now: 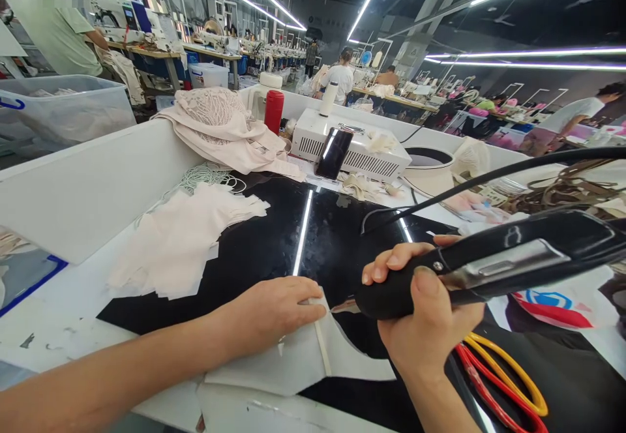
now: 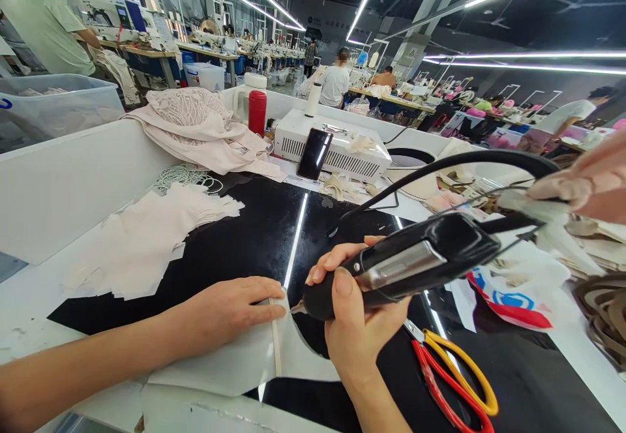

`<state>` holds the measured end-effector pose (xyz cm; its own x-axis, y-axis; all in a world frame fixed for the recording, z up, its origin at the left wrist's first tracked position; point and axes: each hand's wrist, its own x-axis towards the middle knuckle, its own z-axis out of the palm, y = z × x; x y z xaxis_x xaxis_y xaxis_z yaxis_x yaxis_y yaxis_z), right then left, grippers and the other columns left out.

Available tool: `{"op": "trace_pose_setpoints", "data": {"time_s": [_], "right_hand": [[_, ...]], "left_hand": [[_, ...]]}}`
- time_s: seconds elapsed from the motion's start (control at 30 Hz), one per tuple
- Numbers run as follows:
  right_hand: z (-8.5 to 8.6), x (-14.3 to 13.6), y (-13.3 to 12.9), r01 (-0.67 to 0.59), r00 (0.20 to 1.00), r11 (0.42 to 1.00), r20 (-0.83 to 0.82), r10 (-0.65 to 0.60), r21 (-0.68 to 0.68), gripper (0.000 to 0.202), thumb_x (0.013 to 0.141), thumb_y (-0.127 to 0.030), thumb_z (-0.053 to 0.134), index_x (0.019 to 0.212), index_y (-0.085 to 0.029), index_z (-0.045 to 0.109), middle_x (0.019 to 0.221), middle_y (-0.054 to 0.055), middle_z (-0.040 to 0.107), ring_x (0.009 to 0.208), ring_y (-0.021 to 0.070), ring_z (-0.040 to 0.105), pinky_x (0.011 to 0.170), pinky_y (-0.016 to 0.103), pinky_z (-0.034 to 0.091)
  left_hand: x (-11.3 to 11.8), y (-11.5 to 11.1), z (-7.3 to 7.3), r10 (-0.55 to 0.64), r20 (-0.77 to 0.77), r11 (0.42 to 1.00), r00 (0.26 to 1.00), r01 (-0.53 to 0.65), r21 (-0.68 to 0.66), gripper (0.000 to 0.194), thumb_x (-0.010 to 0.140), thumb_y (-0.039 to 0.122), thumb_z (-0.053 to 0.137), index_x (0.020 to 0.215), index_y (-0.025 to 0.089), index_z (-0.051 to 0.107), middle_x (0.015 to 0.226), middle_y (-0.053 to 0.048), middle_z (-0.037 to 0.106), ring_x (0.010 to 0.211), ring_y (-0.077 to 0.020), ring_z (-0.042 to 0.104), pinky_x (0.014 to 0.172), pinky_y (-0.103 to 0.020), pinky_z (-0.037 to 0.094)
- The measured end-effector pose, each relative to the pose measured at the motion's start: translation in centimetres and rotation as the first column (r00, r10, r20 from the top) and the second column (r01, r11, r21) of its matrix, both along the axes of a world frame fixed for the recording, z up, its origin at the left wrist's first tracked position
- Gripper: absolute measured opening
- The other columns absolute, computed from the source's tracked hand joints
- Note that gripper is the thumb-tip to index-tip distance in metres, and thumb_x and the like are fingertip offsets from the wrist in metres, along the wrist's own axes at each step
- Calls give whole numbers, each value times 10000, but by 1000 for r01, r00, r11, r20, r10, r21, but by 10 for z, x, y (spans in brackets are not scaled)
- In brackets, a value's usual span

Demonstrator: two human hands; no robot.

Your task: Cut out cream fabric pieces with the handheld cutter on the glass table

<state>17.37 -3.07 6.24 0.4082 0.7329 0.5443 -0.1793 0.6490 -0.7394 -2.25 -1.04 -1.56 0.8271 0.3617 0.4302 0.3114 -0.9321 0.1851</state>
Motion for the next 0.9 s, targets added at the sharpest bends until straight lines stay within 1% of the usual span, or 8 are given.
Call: {"op": "trace_pose_setpoints", "data": {"time_s": [0.07, 0.17, 0.23, 0.33, 0.4, 0.53, 0.7, 0.9], "right_hand": [[2, 1, -2, 9, 1000, 1000, -4, -9, -7, 334, 850, -266, 843, 1108, -264, 629, 747, -65, 702, 549, 148, 643, 506, 294, 585], [7, 7, -7, 37, 999, 999, 0, -37, -2, 346, 838, -305, 852, 1099, -265, 629, 733, -64, 683, 534, 148, 630, 493, 290, 574], [8, 11, -11, 38, 999, 999, 11, -38, -1, 360, 830, -323, 859, 1101, -265, 630, 729, -64, 675, 528, 148, 623, 482, 286, 567], [8, 16, -15, 26, 999, 1000, 21, -26, -8, 366, 834, -331, 860, 1111, -263, 632, 737, -60, 675, 535, 149, 628, 483, 285, 565], [8, 16, -17, 29, 999, 1000, 22, -28, -11, 366, 837, -331, 866, 1111, -261, 634, 741, -55, 680, 533, 152, 635, 481, 290, 566], [6, 15, -19, 20, 1000, 1000, 8, -20, -13, 384, 832, -347, 887, 1114, -268, 638, 742, -57, 685, 526, 157, 641, 471, 292, 564], [3, 12, -17, 6, 1000, 1000, -5, -6, -7, 399, 843, -353, 885, 1138, -274, 629, 763, -60, 699, 544, 149, 645, 494, 288, 581], [-2, 6, -15, 11, 1000, 1000, 8, -11, -14, 422, 846, -392, 880, 1149, -279, 608, 767, -60, 673, 562, 147, 620, 516, 293, 566]], "left_hand": [[-1, 1, 2, -4, -7, 1000, 1000, 4, 11, 312, 1033, -4, 528, 1251, 163, 677, 1347, -116, 722, 1234, -235, 720, 1025, -346, 633], [0, 2, 7, -33, -6, 998, 999, 33, 49, 296, 1034, -27, 500, 1212, 117, 687, 1269, -126, 748, 1241, -254, 704, 1126, -407, 586], [2, 1, 12, -61, -2, 998, 998, 61, 35, 285, 1026, -29, 514, 1223, 85, 686, 1246, -132, 748, 1240, -258, 693, 1164, -414, 559], [10, -4, 18, -80, -27, 996, 996, 79, -45, 308, 1005, -21, 564, 1269, 87, 680, 1260, -128, 733, 1202, -238, 694, 1091, -359, 593], [15, -8, 20, -73, -58, 994, 996, 68, -83, 254, 1023, 15, 586, 1232, 105, 696, 1217, -111, 737, 1134, -232, 704, 1000, -341, 621], [20, -13, 18, -39, -78, 989, 996, 27, -146, 142, 1072, 98, 592, 1126, 140, 717, 1119, -80, 729, 1010, -213, 707, 899, -317, 625], [11, -16, 10, -45, -35, 989, 998, 40, -146, 256, 1034, 24, 555, 1187, 165, 704, 1197, -93, 715, 1052, -191, 713, 955, -288, 612], [5, -21, 7, -36, -44, 994, 998, 31, -108, 295, 1001, -1, 567, 1213, 168, 684, 1257, -96, 711, 1068, -207, 723, 909, -291, 636]]}}
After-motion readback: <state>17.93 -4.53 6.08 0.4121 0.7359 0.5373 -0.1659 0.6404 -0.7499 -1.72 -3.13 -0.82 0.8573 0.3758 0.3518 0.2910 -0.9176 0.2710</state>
